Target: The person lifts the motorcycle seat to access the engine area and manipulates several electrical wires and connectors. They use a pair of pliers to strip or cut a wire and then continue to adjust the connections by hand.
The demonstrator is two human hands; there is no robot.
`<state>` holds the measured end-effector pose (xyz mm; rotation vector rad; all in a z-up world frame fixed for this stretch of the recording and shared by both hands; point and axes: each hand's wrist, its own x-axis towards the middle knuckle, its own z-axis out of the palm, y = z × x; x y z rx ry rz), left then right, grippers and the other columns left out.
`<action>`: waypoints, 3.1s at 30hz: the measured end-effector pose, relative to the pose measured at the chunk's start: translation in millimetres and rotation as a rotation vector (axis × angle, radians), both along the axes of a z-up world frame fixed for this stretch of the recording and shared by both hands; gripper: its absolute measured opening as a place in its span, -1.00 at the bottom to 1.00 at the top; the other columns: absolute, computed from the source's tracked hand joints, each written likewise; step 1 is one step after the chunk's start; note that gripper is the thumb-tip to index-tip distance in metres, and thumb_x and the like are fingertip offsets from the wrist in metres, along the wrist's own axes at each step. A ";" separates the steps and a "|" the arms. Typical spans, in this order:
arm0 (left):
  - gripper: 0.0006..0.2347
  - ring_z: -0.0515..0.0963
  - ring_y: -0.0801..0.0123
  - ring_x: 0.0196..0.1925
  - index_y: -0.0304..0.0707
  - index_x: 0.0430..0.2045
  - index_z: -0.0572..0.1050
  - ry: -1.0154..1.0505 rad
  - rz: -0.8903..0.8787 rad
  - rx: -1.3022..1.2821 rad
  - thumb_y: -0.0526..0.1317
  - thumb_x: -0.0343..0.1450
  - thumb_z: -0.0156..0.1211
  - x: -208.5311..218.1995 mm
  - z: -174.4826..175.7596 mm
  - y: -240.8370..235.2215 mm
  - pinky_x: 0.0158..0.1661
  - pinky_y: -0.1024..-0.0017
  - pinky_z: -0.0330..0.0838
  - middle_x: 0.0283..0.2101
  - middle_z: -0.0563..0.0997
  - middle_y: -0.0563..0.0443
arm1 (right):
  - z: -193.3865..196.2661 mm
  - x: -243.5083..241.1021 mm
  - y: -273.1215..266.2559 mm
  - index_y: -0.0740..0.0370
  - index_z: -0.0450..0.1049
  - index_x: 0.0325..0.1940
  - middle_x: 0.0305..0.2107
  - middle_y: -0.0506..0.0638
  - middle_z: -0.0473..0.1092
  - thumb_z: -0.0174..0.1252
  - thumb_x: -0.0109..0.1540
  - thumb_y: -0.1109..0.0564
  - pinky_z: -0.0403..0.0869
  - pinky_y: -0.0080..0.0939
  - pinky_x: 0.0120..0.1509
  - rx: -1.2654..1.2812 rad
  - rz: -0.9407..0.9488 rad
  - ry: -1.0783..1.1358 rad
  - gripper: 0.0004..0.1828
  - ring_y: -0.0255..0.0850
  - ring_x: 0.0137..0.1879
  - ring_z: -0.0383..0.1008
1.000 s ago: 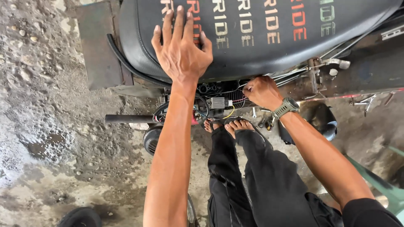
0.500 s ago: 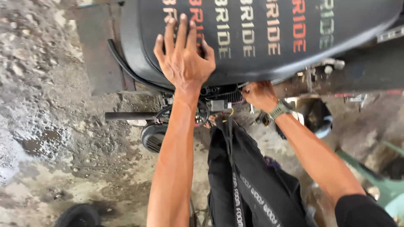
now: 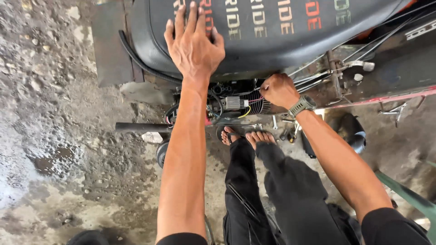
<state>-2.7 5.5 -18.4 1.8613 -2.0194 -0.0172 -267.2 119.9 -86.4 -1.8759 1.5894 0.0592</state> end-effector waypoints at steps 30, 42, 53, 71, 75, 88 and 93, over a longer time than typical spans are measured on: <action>-0.58 0.37 0.15 0.34 -0.13 0.10 0.52 0.070 -0.077 -0.041 0.11 0.57 -0.15 3.8 -23.0 11.6 0.21 -0.06 0.18 0.21 0.53 0.05 | 52.2 -37.5 55.6 0.09 0.50 0.11 -0.10 -0.03 0.54 0.14 0.27 -0.05 0.44 0.03 0.09 -0.458 0.125 0.062 -0.63 0.01 0.02 0.53; -0.47 0.59 0.19 0.08 -0.17 -0.04 0.53 0.097 -0.810 0.059 0.25 0.32 0.21 33.9 35.5 164.5 0.13 0.04 0.16 -0.03 0.67 0.03 | 19.3 43.9 64.8 0.31 0.45 0.00 -0.20 0.09 0.49 0.21 0.31 0.07 0.50 -0.02 -0.05 -0.751 0.626 -0.546 -0.71 -0.01 -0.13 0.49; -0.94 0.61 0.22 0.08 -0.11 -0.37 0.53 -0.031 -0.757 -0.329 -0.25 0.50 0.27 26.8 -27.0 226.0 0.17 0.03 0.06 -0.27 0.65 0.17 | 27.5 47.4 89.3 0.22 0.56 -0.25 -0.34 -0.03 0.53 0.36 0.15 0.21 0.64 -0.31 -0.22 -0.607 0.473 -0.644 -0.87 -0.25 -0.33 0.61; -0.86 0.58 0.24 0.11 -0.03 -0.48 0.53 -0.022 -0.699 -0.494 -0.31 0.37 0.44 18.4 -55.2 236.4 0.18 -0.03 0.05 -0.34 0.58 0.26 | 29.3 49.3 114.6 0.08 0.64 -0.24 -0.28 -0.17 0.54 0.28 0.20 0.10 0.50 -0.21 -0.05 -0.399 0.320 -0.470 -0.90 -0.24 -0.20 0.61; -0.86 0.58 0.24 0.14 -0.03 -0.48 0.51 -0.005 -0.698 -0.516 -0.32 0.42 0.38 18.7 -57.0 238.7 0.19 0.00 0.04 -0.33 0.58 0.24 | 27.9 51.8 118.0 0.05 0.61 -0.27 -0.31 -0.19 0.51 0.34 0.17 0.04 0.46 -0.20 -0.08 -0.454 0.310 -0.431 -0.89 -0.26 -0.22 0.56; -0.74 0.65 0.27 0.02 -0.08 -0.58 0.43 0.010 -0.733 -0.656 -0.54 0.41 0.06 19.7 -63.0 241.3 0.23 0.08 -0.01 -0.42 0.51 0.19 | 25.0 61.7 113.1 0.12 0.59 -0.43 -0.52 -0.20 0.56 0.25 0.22 0.09 0.39 -0.26 -0.28 -0.398 0.225 -0.396 -0.85 -0.35 -0.42 0.49; -0.74 0.66 0.26 -0.05 -0.08 -0.58 0.42 0.026 -0.762 -0.716 -0.54 0.41 0.02 20.6 -63.7 240.0 0.21 0.11 -0.01 -0.41 0.51 0.20 | 33.9 71.7 110.5 0.04 0.66 -0.31 -0.50 -0.18 0.61 0.23 0.22 -0.02 0.39 -0.20 -0.29 -0.258 0.088 -0.181 -0.83 -0.33 -0.44 0.45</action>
